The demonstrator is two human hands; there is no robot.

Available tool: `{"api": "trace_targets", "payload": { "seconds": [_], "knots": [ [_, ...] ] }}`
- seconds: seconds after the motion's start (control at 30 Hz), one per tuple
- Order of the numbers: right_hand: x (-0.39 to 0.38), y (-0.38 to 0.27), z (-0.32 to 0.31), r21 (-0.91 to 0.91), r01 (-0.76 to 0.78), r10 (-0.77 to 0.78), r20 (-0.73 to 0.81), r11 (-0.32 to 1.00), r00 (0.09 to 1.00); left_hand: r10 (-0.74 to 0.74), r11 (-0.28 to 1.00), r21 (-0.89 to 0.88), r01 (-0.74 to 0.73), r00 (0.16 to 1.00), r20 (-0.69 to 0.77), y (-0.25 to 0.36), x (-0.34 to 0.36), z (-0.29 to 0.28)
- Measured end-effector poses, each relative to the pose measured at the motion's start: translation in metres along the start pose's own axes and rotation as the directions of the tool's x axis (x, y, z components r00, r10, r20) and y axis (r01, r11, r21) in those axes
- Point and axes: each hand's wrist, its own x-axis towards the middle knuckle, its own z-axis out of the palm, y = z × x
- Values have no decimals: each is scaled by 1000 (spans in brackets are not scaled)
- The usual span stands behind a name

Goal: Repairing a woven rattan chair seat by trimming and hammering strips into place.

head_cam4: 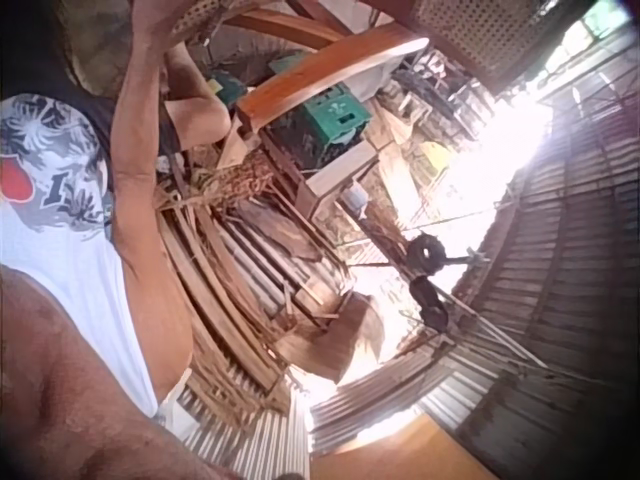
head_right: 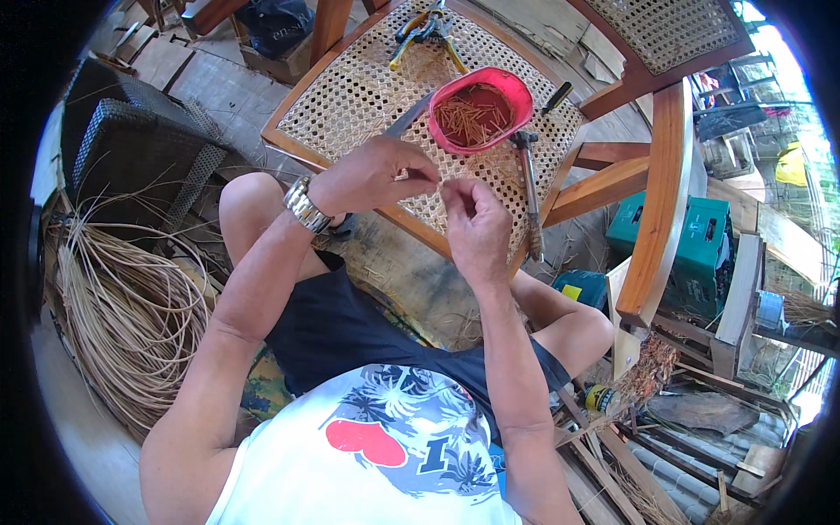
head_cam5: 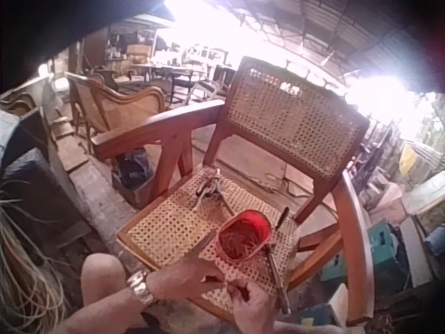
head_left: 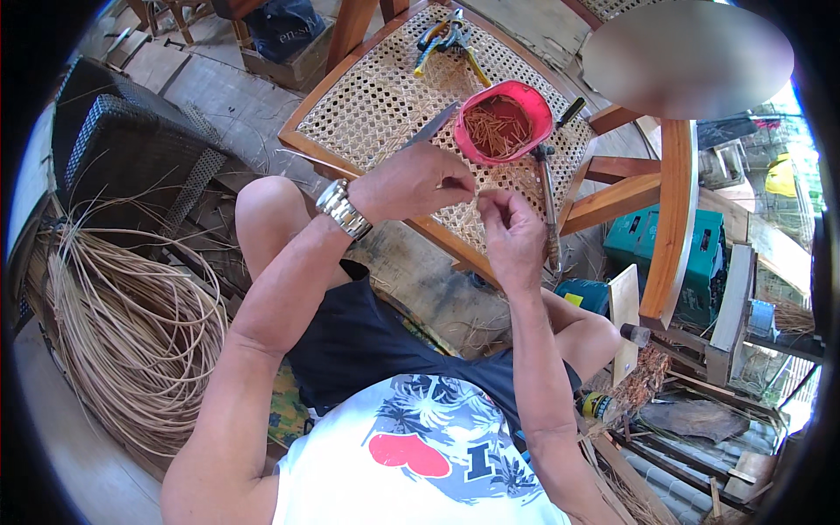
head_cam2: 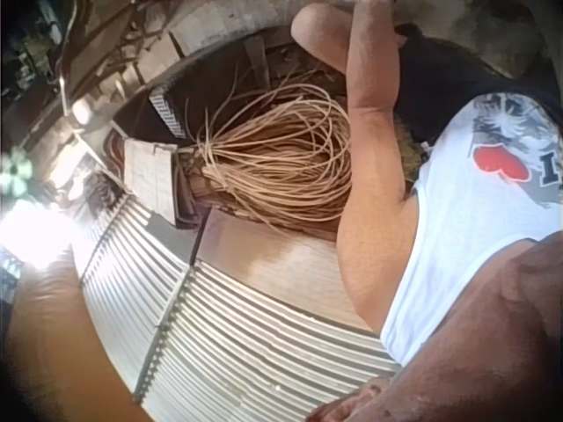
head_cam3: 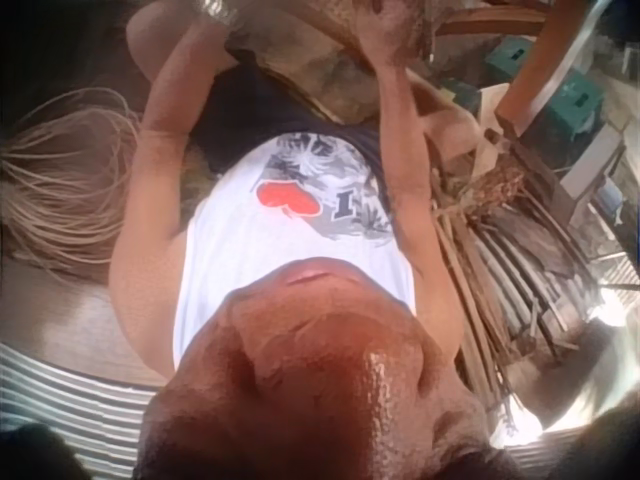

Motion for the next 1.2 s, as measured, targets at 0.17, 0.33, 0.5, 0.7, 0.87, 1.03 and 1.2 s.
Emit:
{"api": "trace_targets", "payload": {
  "seconds": [0.17, 0.33, 0.5, 0.7, 0.87, 1.03, 1.2],
  "knots": [
    [-24, 24, 2, -143, 17, -3, 102, 990, 995, -255, 872, 484, 76, 914, 316, -14, -17, -10],
    [-26, 39, 9, -259, 121, -100, 93, 958, 991, -271, 876, 473, 93, 907, 323, -24, -15, 0],
    [-21, 45, 14, -269, 152, -127, 107, 951, 986, -180, 900, 433, 48, 946, 270, -26, -15, 5],
    [-19, 43, 15, -309, 192, -155, 140, 931, 978, -341, 836, 532, 132, 885, 317, -26, -12, 7],
    [-16, 38, 9, -273, 125, -77, 180, 954, 981, -288, 908, 400, 123, 877, 385, -23, -10, 8],
    [-13, 40, 3, -193, -45, 77, 159, 980, 984, -278, 842, 535, 70, 906, 319, -23, -12, 15],
    [-12, 45, 2, -146, -39, 59, 139, 989, 989, -234, 786, 618, 22, 936, 264, -25, -17, 15]
  ]
}}
